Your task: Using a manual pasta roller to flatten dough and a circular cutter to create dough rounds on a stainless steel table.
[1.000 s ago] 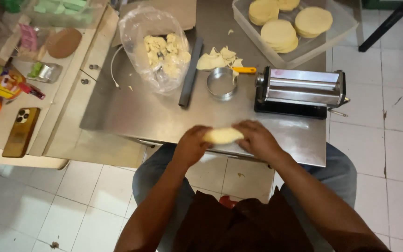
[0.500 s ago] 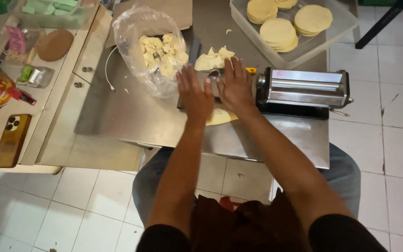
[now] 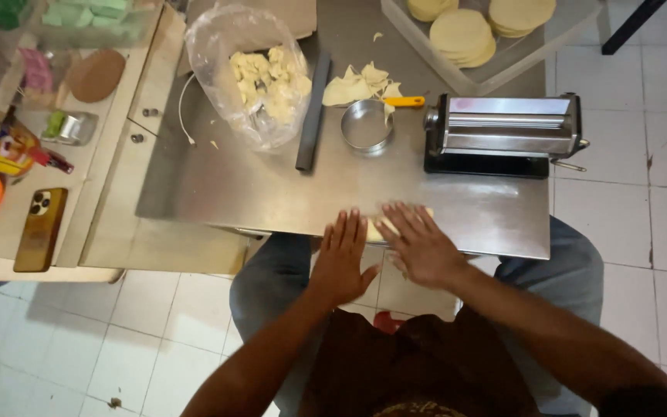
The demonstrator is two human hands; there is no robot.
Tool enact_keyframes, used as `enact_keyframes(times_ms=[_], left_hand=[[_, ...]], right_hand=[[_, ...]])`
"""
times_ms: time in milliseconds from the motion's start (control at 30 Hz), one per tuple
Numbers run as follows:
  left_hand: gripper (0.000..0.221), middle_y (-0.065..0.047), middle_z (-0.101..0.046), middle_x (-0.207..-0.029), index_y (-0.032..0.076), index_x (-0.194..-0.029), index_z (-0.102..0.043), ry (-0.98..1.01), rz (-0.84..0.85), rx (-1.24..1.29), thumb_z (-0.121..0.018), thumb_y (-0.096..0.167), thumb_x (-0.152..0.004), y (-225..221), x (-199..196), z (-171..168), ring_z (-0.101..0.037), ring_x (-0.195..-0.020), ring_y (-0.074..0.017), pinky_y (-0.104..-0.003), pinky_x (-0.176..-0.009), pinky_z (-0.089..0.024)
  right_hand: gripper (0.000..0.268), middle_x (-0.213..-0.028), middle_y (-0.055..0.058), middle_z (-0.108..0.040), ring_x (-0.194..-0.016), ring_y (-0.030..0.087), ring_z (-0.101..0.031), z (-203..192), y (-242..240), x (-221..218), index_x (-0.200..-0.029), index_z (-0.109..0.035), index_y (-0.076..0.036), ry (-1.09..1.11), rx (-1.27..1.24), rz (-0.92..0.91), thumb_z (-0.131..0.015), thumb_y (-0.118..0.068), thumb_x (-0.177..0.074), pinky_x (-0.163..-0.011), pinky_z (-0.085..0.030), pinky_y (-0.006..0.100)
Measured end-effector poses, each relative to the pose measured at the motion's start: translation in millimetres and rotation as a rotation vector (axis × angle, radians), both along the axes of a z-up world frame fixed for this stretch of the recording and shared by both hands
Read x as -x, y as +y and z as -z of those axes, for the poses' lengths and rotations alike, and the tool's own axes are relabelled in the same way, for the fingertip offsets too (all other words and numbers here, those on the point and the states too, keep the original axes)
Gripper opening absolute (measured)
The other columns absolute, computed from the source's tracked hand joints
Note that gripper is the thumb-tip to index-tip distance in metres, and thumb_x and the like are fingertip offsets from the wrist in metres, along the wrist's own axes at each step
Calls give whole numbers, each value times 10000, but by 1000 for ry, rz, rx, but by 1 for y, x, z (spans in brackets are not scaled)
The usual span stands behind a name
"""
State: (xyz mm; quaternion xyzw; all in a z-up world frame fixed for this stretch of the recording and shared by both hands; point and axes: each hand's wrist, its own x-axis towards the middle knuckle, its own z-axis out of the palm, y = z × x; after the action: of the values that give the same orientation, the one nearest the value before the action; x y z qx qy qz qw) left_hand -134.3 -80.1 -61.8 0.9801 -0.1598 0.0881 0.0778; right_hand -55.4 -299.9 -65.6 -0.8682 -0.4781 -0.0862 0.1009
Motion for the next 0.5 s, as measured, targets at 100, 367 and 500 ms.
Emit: enact_keyframes(times_ms=[100,367,500], left_hand=[[1004,-204,-183,-1702,51,-1646,-207,147,-11,-47,-750,317,-845,-1,11,-15,-166,-1556,-436,-614,-1215,-167],[693,76,-630,-1248,430,-1424,-538,412,-46,48,-805,285,-801,48,-73,26,-599,-1241,-218,-402,-1002,-557],[719,-56,-612,-1368,308,-1479,-541,180,-56,54,-751,255,-793,62,-100,-13,-569,-1310,-306,-411,-1051,-538]], right_hand=[[760,-1684,172,-257,-1504,422,-300,3,-11,10,-1643,-285,-185,-31,-66,-26,-571,-299,-949,-1172,-275,583],[439,-1247,54,-706,-1178,320,-672,-49,3,-55,-1235,-706,-213,589,139,114,-789,-287,-810,-939,-558,496],[466,-1177,87,-712,-1101,351,-687,-19,21,-92,-1237,-705,-217,245,-104,132,-753,-372,-801,-907,-552,527]])
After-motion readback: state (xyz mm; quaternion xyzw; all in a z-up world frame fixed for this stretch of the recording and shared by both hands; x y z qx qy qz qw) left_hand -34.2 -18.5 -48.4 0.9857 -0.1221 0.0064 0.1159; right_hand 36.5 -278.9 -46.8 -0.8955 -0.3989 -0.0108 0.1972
